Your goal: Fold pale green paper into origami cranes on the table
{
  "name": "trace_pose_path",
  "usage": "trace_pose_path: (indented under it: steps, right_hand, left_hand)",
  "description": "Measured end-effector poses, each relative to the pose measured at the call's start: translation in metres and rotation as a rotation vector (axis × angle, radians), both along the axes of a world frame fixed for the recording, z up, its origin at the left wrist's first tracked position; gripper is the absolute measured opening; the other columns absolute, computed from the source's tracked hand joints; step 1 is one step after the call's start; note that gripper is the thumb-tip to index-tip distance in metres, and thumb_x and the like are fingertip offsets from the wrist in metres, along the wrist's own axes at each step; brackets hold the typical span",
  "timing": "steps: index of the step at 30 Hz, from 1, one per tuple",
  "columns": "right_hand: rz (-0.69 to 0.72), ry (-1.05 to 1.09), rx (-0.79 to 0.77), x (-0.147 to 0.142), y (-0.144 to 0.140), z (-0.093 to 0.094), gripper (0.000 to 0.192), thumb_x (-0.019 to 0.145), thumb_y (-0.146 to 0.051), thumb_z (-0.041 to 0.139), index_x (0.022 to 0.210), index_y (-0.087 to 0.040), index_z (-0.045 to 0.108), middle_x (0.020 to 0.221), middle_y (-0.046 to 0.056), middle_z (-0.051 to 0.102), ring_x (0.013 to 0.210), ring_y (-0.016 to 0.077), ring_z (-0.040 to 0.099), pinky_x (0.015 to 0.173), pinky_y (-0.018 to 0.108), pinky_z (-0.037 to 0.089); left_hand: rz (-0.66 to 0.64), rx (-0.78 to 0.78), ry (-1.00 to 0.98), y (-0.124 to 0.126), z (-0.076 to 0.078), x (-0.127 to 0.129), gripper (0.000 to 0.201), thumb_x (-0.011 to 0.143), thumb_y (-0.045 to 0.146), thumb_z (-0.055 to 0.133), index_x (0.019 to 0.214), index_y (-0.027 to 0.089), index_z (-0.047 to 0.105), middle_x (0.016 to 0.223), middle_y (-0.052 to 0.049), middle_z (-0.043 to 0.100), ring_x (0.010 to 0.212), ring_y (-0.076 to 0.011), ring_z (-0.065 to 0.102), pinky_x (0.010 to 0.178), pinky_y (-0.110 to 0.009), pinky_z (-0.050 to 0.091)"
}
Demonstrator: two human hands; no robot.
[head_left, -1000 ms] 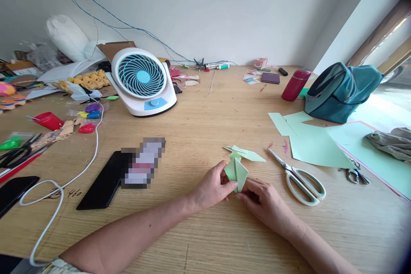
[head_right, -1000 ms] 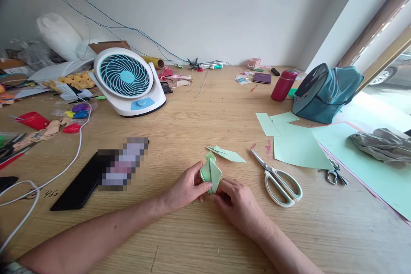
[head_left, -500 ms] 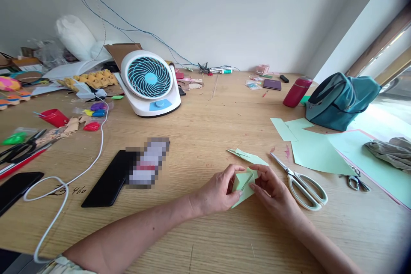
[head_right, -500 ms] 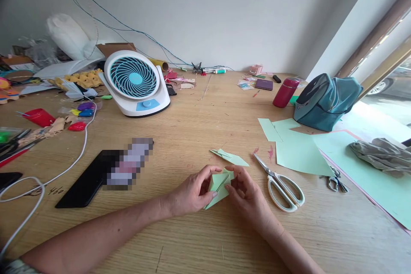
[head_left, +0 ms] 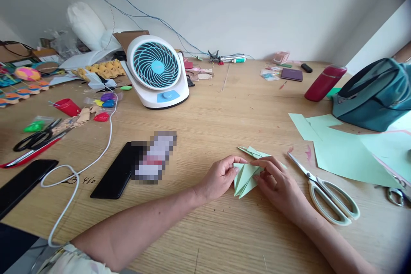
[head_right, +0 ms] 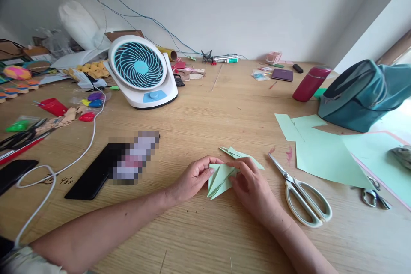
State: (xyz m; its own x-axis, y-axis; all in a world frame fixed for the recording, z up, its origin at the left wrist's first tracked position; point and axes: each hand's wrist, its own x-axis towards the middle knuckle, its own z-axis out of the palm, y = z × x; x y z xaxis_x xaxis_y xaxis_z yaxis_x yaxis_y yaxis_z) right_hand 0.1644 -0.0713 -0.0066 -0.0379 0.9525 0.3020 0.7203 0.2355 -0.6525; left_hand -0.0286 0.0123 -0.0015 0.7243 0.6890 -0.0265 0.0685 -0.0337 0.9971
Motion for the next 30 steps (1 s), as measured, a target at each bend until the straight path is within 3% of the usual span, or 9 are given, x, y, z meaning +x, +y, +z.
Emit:
trace_pose_path:
  steps: [5,10,14,18,21,25,28,30]
  right_hand:
    - [0.079,-0.164,0.092,0.004,-0.005,-0.002,0.029,0.09,-0.012,0.056,0.116,-0.023,0.056,0.116,0.01,0.059,0.105,0.027,0.057,0.088,0.044,0.049]
    - [0.131,-0.287,0.124,0.0,-0.009,0.001,0.027,0.09,-0.013,0.057,0.116,-0.021,0.055,0.096,0.008,0.065,0.089,0.0269,0.057,0.078,0.044,0.046]
    - [0.117,-0.261,0.131,-0.001,-0.011,-0.003,0.025,0.09,-0.009,0.053,0.112,-0.019,0.056,0.091,0.008,0.063,0.085,0.0252,0.057,0.077,0.041,0.047]
    - [0.073,-0.188,0.11,0.001,-0.012,-0.004,0.018,0.093,-0.01,0.049,0.106,-0.019,0.057,0.088,0.007,0.062,0.08,0.0221,0.058,0.071,0.035,0.048]
    - [0.021,-0.138,0.109,0.001,-0.012,-0.003,0.015,0.096,-0.015,0.049,0.108,-0.02,0.057,0.087,0.006,0.063,0.075,0.0193,0.059,0.068,0.031,0.048]
    - [-0.027,-0.094,0.129,0.0,-0.013,-0.004,0.012,0.096,-0.017,0.052,0.105,-0.021,0.059,0.081,0.003,0.061,0.07,0.0173,0.057,0.065,0.029,0.046]
    - [-0.044,-0.049,0.141,-0.002,-0.015,-0.002,0.011,0.095,-0.015,0.053,0.102,-0.022,0.059,0.077,0.001,0.058,0.067,0.0157,0.055,0.061,0.027,0.044]
    - [-0.028,-0.006,0.13,-0.004,-0.015,0.003,0.013,0.096,-0.015,0.053,0.105,-0.022,0.059,0.08,0.001,0.058,0.068,0.015,0.055,0.062,0.026,0.044]
  left_hand:
    - [-0.072,0.052,0.163,0.002,0.002,-0.001,0.037,0.097,0.037,0.045,0.121,0.014,0.063,0.071,0.001,0.055,0.06,-0.0102,0.045,0.058,-0.021,0.037]
    - [-0.116,0.147,0.237,0.003,0.01,-0.003,0.04,0.098,0.044,0.043,0.114,0.015,0.067,0.069,0.002,0.05,0.063,-0.0107,0.041,0.058,-0.022,0.032]
    - [-0.15,0.105,0.244,0.003,0.018,-0.004,0.052,0.098,0.056,0.039,0.122,0.015,0.061,0.068,0.004,0.043,0.063,-0.011,0.039,0.059,-0.023,0.031]
    - [-0.211,0.0,0.143,0.002,0.016,-0.006,0.075,0.087,0.068,0.052,0.14,0.015,0.045,0.083,-0.001,0.054,0.073,-0.0135,0.049,0.066,-0.025,0.038]
    - [-0.229,-0.051,0.064,0.002,0.013,-0.006,0.082,0.084,0.071,0.053,0.144,0.017,0.042,0.106,-0.008,0.06,0.094,-0.0208,0.058,0.081,-0.031,0.045]
    - [-0.125,0.081,0.098,-0.002,0.013,-0.004,0.075,0.079,0.054,0.071,0.139,0.014,0.048,0.126,-0.013,0.058,0.113,-0.027,0.055,0.096,-0.037,0.043]
    - [-0.053,0.208,0.2,-0.005,0.014,0.0,0.051,0.079,0.03,0.074,0.126,0.015,0.059,0.114,-0.009,0.065,0.103,-0.0233,0.06,0.091,-0.034,0.045]
    - [-0.066,0.196,0.174,-0.006,0.014,0.001,0.038,0.083,0.021,0.067,0.121,0.017,0.063,0.104,-0.005,0.068,0.094,-0.0192,0.062,0.084,-0.03,0.048]
